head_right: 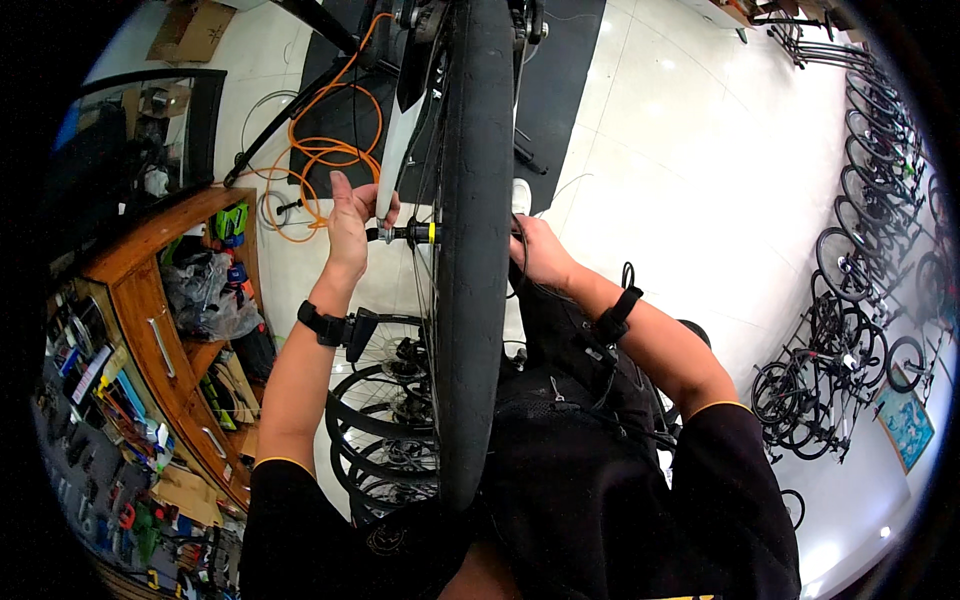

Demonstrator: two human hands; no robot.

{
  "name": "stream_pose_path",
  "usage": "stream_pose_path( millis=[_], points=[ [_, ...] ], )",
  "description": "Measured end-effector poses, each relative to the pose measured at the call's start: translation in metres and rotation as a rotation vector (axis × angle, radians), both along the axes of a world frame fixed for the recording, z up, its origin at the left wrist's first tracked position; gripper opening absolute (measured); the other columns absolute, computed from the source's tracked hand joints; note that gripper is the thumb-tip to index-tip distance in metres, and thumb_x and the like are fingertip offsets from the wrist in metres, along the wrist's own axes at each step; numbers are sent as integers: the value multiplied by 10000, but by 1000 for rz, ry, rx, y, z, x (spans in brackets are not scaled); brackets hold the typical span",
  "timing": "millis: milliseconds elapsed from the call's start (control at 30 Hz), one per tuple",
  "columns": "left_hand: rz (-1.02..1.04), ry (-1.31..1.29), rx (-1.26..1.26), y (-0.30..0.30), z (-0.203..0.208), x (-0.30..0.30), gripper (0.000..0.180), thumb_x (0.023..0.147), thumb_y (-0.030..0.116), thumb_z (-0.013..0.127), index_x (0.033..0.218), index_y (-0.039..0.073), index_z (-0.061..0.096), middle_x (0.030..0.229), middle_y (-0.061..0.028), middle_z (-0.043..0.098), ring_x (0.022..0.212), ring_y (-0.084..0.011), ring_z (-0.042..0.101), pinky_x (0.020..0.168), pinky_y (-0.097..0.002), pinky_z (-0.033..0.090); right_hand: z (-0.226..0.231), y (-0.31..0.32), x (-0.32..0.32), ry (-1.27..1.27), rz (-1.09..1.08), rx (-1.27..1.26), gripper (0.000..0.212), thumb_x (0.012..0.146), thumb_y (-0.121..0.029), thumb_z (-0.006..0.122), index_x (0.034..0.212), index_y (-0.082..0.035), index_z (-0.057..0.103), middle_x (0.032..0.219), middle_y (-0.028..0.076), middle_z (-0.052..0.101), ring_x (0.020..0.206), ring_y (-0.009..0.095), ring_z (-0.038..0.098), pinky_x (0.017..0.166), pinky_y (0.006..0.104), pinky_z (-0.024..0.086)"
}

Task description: The person sits on the floor and adjusts the cassette on a bicycle wheel using a chain whip and a wrench. They then install the wheel onto a bicycle frame mounted on a repair stand and secure it.

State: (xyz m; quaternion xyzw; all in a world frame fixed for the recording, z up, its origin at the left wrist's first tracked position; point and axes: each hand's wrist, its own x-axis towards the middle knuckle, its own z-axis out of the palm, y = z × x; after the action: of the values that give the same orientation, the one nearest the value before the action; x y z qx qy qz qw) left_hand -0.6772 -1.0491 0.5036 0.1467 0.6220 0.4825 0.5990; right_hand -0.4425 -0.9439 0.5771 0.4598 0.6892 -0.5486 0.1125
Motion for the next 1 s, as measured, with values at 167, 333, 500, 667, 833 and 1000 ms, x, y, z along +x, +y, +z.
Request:
stream_pose_path(
  millis=[167, 333, 500, 667, 833, 1000],
  points=[
    [58, 135, -3, 2, 3, 11, 861, 935, 709, 93, 729, 34, 588, 628, -15, 519, 597, -115, 459, 592, -260, 366, 4, 1, -2, 51, -27, -27, 290, 953, -233, 560, 978, 55, 572, 743, 189, 575, 662, 237, 523, 657, 370, 459],
    [129, 325, -5, 2, -1, 23, 826, 955, 678, 120, 713, 33, 577, 619, -2, 501, 566, -96, 432, 537, -234, 332, -12, -3, 5, 107, -118, -112, 371, 949, -290, 587, 828, 57, 532, 664, 131, 492, 627, 184, 417, 605, 371, 420],
    [189, 389, -12, 5, -5, 31, 765, 996, 588, 143, 674, 9, 525, 597, -22, 515, 542, -113, 448, 524, -270, 361, -81, -19, 33, 353, -169, -61, 416, 943, -322, 600, 768, 47, 520, 622, 110, 458, 604, 178, 399, 578, 373, 402],
    [206, 146, 41, -7, -20, 17, 754, 1000, 585, 156, 791, 21, 610, 674, -27, 580, 622, -127, 519, 614, -260, 403, -85, -9, 36, 373, -37, -35, 438, 950, -366, 583, 795, 43, 579, 618, 106, 490, 599, 180, 455, 587, 363, 419],
    [355, 480, 127, -51, 2, 2, 518, 1033, 440, 309, 1006, 11, 598, 889, -43, 633, 837, -128, 575, 770, -273, 427, -109, -2, 39, 365, 84, -94, 491, 960, -416, 556, 777, 38, 587, 596, 86, 485, 573, 176, 466, 560, 363, 417],
    [138, 391, -193, -158, 119, 10, 454, 1006, 440, 416, 1054, 19, 580, 978, -70, 642, 888, -155, 595, 805, -297, 434, -102, 14, 29, 205, 162, -412, 497, 959, -432, 556, 702, -7, 561, 563, 28, 478, 514, 130, 448, 519, 331, 398]
  ],
)
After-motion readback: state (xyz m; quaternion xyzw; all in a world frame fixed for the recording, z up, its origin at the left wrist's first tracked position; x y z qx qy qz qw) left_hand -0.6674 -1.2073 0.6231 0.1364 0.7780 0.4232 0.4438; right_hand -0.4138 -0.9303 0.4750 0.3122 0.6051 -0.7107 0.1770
